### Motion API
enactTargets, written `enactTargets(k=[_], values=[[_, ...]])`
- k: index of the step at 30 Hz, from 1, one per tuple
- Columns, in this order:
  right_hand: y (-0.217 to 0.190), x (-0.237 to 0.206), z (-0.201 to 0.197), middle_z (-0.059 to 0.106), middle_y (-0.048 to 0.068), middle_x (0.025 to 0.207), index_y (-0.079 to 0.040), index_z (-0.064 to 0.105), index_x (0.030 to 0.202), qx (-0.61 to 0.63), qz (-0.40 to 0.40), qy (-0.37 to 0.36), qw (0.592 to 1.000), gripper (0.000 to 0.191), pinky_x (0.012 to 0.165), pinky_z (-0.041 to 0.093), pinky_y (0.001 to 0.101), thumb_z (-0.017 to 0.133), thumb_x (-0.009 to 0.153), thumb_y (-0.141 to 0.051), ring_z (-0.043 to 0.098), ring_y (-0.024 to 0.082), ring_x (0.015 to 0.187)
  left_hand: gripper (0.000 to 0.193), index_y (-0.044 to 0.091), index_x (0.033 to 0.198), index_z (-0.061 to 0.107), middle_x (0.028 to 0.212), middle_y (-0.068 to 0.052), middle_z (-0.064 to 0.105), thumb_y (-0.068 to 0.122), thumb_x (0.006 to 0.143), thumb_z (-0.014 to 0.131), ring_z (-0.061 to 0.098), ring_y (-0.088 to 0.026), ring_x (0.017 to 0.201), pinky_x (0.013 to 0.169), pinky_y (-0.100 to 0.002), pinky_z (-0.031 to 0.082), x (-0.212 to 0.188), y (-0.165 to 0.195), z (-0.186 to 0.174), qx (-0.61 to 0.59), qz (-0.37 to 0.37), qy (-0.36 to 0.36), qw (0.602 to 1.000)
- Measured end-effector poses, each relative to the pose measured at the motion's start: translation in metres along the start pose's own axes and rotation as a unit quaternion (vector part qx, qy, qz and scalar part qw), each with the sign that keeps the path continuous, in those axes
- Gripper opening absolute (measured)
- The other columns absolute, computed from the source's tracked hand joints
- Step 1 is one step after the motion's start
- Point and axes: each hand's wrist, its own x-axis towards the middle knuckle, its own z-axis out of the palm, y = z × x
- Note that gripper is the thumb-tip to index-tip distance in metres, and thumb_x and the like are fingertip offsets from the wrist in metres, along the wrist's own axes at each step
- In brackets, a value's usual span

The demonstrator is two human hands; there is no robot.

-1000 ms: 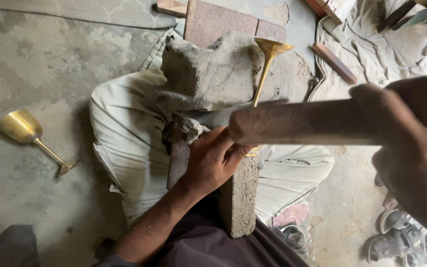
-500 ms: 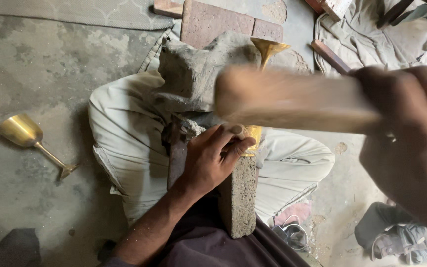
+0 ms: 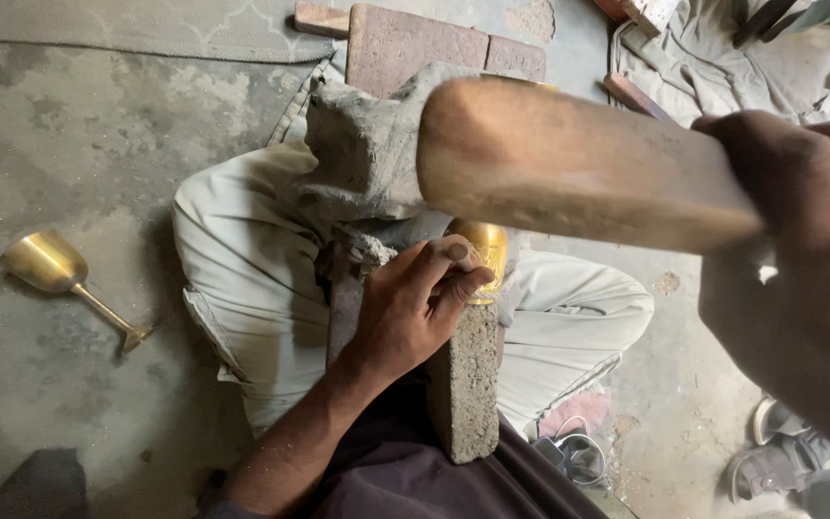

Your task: The person sits on the floor with a brass goblet held on a brick rest and uses a small punch and a wooden mallet to repeatedly strike the goblet's surface, embossing a decorative pattern. They rotate and reposition the goblet between strikes and continue hammering around the cup until the end of the clip.

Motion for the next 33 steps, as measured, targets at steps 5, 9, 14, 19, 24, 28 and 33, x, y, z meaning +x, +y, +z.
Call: enactTargets(k=[5, 9, 14, 19, 24, 28, 33], values=[[-0.005, 0.006, -0.001, 0.069, 0.023, 0.097, 0.003, 0.067, 0.122, 0.042, -0.011, 0.014, 0.999, 0.041, 0.074, 0.058, 0.0393, 0.069, 0.085, 0.020, 0.069, 0.033, 0.089, 0.031, 0.009, 0.131, 0.059, 0.098, -0.006, 0.070, 0.024, 0.105, 0.069, 0.073, -0.016, 0.083, 0.068, -0.027, 0.064, -0.003, 0.000, -0.002, 0.020, 0.017, -0.015, 1.000], [-0.007, 0.012, -0.003, 0.068, 0.025, 0.092, 0.009, 0.069, 0.117, 0.026, 0.024, -0.011, 0.999, 0.046, 0.069, 0.057, 0.0419, 0.069, 0.073, 0.021, 0.068, 0.036, 0.082, 0.047, 0.006, 0.140, 0.055, 0.091, -0.004, 0.070, 0.025, 0.100, 0.071, 0.073, -0.014, 0.076, 0.063, -0.026, 0.064, -0.001, -0.006, 0.001, 0.027, 0.001, -0.032, 0.999], [-0.004, 0.008, -0.001, 0.067, 0.025, 0.100, 0.007, 0.067, 0.120, 0.067, 0.015, 0.013, 0.998, 0.037, 0.069, 0.057, 0.0404, 0.071, 0.085, 0.018, 0.069, 0.036, 0.083, 0.028, 0.011, 0.124, 0.059, 0.093, -0.005, 0.069, 0.024, 0.103, 0.073, 0.071, -0.012, 0.074, 0.060, -0.026, 0.061, -0.003, -0.006, 0.000, 0.038, 0.000, -0.021, 0.999], [-0.002, 0.002, 0.006, 0.068, 0.024, 0.103, 0.001, 0.068, 0.120, 0.091, 0.045, -0.011, 0.995, 0.029, 0.074, 0.059, 0.0388, 0.068, 0.095, 0.013, 0.070, 0.031, 0.088, 0.029, 0.011, 0.127, 0.061, 0.093, -0.004, 0.069, 0.024, 0.103, 0.070, 0.071, -0.012, 0.076, 0.061, -0.026, 0.061, -0.005, -0.003, -0.002, 0.049, 0.019, -0.033, 0.998], [-0.005, 0.007, 0.003, 0.071, 0.023, 0.092, 0.003, 0.073, 0.115, -0.001, 0.025, -0.030, 0.999, 0.046, 0.069, 0.060, 0.0404, 0.072, 0.071, 0.017, 0.071, 0.034, 0.083, 0.028, 0.010, 0.127, 0.062, 0.092, -0.005, 0.069, 0.025, 0.104, 0.069, 0.071, -0.013, 0.075, 0.057, -0.025, 0.061, -0.002, -0.010, -0.002, 0.038, 0.019, -0.052, 0.998], [-0.007, 0.004, 0.002, 0.070, 0.027, 0.096, 0.010, 0.067, 0.114, 0.063, 0.064, -0.011, 0.996, 0.036, 0.071, 0.060, 0.0413, 0.070, 0.079, 0.017, 0.071, 0.035, 0.084, 0.024, 0.008, 0.122, 0.059, 0.099, -0.009, 0.069, 0.025, 0.107, 0.067, 0.072, -0.015, 0.081, 0.063, -0.027, 0.063, -0.001, -0.013, -0.002, 0.034, 0.053, -0.034, 0.997], [0.011, -0.010, 0.018, 0.071, 0.025, 0.097, 0.011, 0.067, 0.122, 0.041, 0.006, -0.024, 0.999, 0.036, 0.073, 0.059, 0.0394, 0.063, 0.088, 0.021, 0.072, 0.033, 0.085, 0.017, 0.009, 0.108, 0.068, 0.083, -0.005, 0.069, 0.023, 0.100, 0.075, 0.069, -0.013, 0.064, 0.052, -0.027, 0.059, 0.002, -0.007, -0.002, 0.061, -0.019, -0.049, 0.997]])
